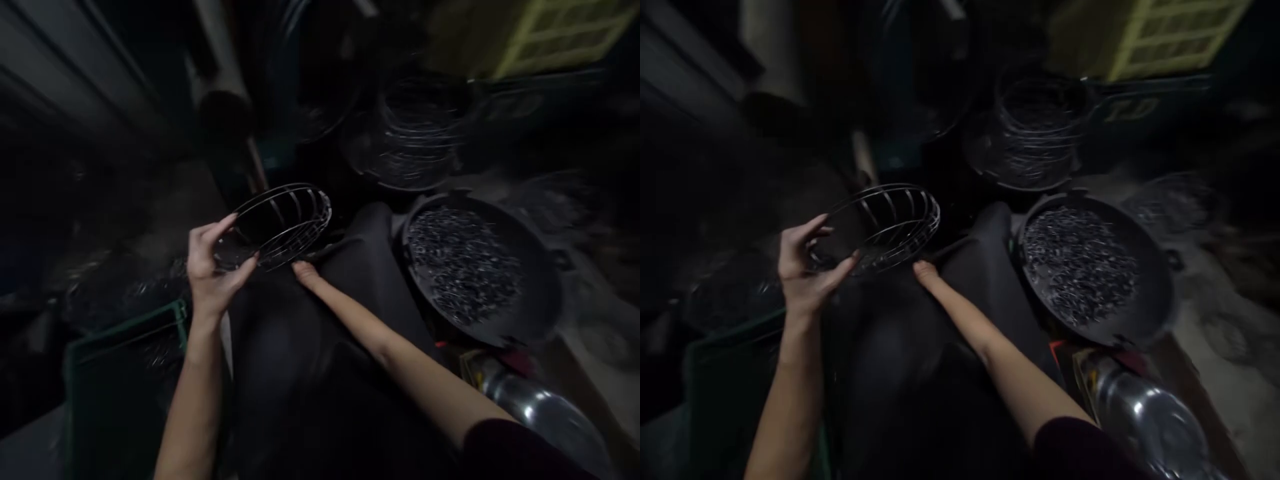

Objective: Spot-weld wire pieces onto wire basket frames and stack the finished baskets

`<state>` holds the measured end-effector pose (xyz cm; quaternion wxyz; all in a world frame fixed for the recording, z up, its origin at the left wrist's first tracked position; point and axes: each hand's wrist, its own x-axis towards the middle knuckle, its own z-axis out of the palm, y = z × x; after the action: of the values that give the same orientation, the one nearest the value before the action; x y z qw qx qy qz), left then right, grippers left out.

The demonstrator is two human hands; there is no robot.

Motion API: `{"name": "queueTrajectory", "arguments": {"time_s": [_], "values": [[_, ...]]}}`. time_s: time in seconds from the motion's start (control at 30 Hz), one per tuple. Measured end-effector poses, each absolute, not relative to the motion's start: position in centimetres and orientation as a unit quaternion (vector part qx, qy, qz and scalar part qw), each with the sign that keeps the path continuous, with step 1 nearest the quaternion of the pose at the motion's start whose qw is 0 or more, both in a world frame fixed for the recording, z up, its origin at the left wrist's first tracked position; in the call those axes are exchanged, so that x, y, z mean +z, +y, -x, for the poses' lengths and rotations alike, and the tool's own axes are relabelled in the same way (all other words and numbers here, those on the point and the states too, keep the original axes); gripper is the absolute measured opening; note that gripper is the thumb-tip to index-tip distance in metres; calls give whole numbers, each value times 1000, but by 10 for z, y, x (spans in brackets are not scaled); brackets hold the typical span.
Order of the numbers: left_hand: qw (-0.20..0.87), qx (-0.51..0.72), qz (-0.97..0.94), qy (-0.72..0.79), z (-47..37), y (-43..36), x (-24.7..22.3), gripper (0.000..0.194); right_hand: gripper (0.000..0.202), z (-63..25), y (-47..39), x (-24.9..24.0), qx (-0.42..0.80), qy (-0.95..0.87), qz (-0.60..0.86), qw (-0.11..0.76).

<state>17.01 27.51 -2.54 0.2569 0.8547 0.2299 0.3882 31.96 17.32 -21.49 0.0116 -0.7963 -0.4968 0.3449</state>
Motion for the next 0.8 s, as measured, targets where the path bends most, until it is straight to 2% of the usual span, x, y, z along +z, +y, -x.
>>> {"name": "queueTrajectory", "arguments": {"time_s": [0.17, 0.4, 0.6, 0.8], "values": [[229, 382, -861, 245, -167, 277, -28, 60, 32, -326, 171, -241, 351, -498, 793, -10], [229, 389, -859, 241, -165, 279, -28, 60, 33, -319, 168, -239, 321, -505, 801, 7], [226, 392, -862, 229, -163, 279, -25, 59, 36, -317, 173, -221, 276, -499, 817, 80], [221, 378, -863, 252, -162, 280, -23, 56, 27, -308, 152, -164, 230, -517, 804, 182]]}}
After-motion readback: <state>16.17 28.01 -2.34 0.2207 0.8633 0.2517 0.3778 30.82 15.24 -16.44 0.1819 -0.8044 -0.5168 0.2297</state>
